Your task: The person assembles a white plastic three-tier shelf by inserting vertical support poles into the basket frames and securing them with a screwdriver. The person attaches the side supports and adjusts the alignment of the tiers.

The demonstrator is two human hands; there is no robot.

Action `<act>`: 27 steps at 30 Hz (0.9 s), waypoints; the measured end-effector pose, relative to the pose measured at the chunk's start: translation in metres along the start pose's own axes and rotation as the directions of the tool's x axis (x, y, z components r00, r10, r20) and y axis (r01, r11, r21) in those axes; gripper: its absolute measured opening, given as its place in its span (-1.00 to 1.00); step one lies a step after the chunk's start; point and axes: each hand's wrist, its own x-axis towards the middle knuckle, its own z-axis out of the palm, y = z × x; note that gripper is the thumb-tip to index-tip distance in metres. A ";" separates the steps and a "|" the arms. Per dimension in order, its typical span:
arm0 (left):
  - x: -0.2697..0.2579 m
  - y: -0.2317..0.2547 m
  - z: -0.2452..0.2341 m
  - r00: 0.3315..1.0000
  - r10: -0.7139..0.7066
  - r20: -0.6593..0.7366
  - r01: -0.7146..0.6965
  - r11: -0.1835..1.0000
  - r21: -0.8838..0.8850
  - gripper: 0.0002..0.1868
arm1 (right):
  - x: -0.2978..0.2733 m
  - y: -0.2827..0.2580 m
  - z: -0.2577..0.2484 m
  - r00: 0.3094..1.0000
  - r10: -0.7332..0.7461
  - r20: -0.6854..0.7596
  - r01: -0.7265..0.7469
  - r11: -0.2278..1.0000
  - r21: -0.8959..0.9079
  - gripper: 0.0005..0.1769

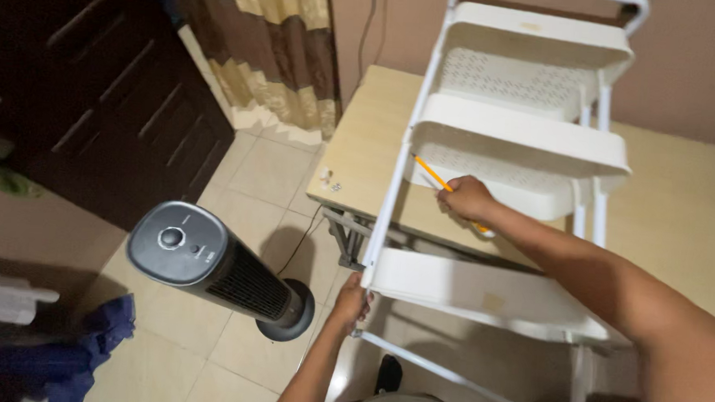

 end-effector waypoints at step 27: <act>-0.013 -0.065 0.012 0.761 0.629 -0.159 -0.540 0.750 0.382 -0.80 | 0.043 -0.049 0.123 0.997 0.034 0.063 -0.066 0.796 0.602 -0.72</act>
